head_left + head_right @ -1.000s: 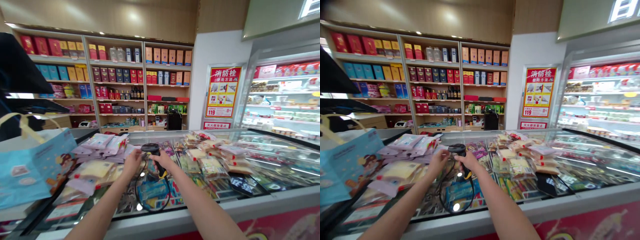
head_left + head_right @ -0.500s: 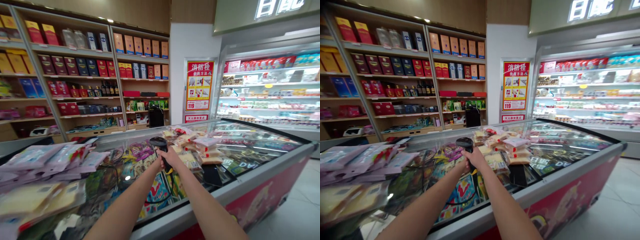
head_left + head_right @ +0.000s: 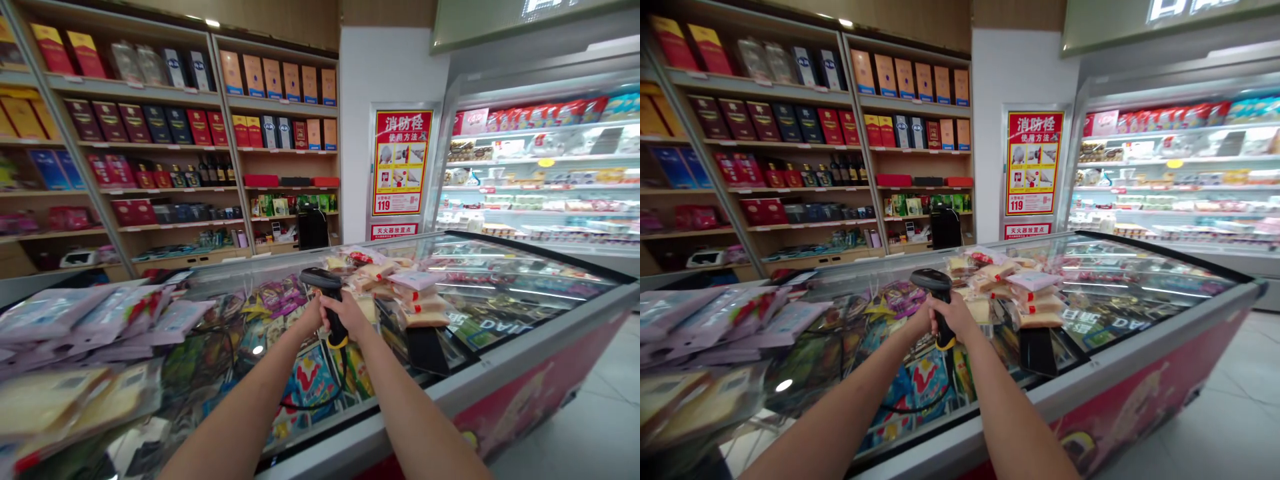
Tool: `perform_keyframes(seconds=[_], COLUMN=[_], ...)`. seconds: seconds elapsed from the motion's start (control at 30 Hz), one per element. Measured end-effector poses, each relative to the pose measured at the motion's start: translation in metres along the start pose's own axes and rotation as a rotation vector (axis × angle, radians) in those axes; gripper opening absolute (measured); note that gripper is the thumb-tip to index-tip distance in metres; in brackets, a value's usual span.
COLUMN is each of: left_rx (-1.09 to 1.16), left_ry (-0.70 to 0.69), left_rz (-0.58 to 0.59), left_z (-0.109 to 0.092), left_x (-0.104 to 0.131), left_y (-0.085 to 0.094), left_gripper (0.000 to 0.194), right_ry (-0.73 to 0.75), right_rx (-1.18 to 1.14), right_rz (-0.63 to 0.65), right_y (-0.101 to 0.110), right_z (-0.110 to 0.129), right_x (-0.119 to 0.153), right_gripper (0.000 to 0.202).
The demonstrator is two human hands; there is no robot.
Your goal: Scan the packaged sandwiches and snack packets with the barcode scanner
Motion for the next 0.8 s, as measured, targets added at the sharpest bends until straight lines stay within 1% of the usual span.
perform_keyframes(seconds=[0.03, 0.07, 0.1, 0.17, 0.2, 0.23, 0.27, 0.33, 0.4, 0.47, 0.6, 0.8], left_rx=[-0.051, -0.117, -0.198, -0.368, -0.428, -0.468, -0.493, -0.518, -0.529, -0.533, -0.535, -0.534], left_ry=[-0.023, -0.059, -0.106, -0.186, -0.197, -0.191, -0.171, -0.127, -0.102, -0.085, -0.06, -0.056], left_rz=[-0.04, -0.115, -0.226, -0.538, -0.687, -0.812, -0.906, -1.018, -1.068, -1.091, -1.104, -1.106], left_z=[-0.008, -0.016, -0.023, -0.033, -0.035, -0.035, -0.033, -0.028, -0.024, -0.022, -0.022, -0.02], left_x=[0.002, 0.004, 0.006, 0.014, 0.019, 0.024, 0.028, 0.035, 0.039, 0.04, 0.039, 0.037], left_y=[0.007, 0.016, 0.027, 0.05, 0.061, 0.071, 0.079, 0.091, 0.097, 0.099, 0.099, 0.1], left_gripper=[0.023, 0.019, 0.016, 0.016, 0.017, 0.018, 0.018, 0.018, 0.017, 0.017, 0.015, 0.018], right_ry=[0.01, 0.012, 0.007, -0.015, -0.029, -0.043, -0.057, -0.091, -0.142, -0.184, -0.214, -0.291], right_rx=[-0.014, -0.026, -0.034, -0.036, -0.029, -0.013, 0.012, 0.082, 0.152, 0.195, 0.237, 0.28], right_rz=[0.007, 0.009, 0.008, -0.007, -0.016, -0.028, -0.046, -0.091, -0.128, -0.131, -0.086, -0.075], right_y=[0.0, 0.0, 0.001, 0.002, 0.003, 0.004, 0.005, 0.008, 0.011, 0.013, 0.014, 0.012], right_z=[0.0, -0.001, -0.002, -0.004, -0.006, -0.008, -0.01, -0.015, -0.02, -0.023, -0.024, -0.02], right_x=[0.0, 0.0, 0.0, -0.001, -0.001, -0.001, -0.001, 0.0, 0.001, 0.002, 0.005, 0.008], right_gripper=[0.04, 0.041, 0.042, 0.044, 0.044, 0.045, 0.045, 0.045, 0.044, 0.043, 0.037, 0.035])
Point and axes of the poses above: each hand's wrist, its own x-axis away from the middle knuckle, its own y-axis out of the back of the hand, z = x × y, the point moved 2 cm from there along -x, towards the middle knuckle, and after that the axes turned 10 degrees about z, right-handed, at the moved point
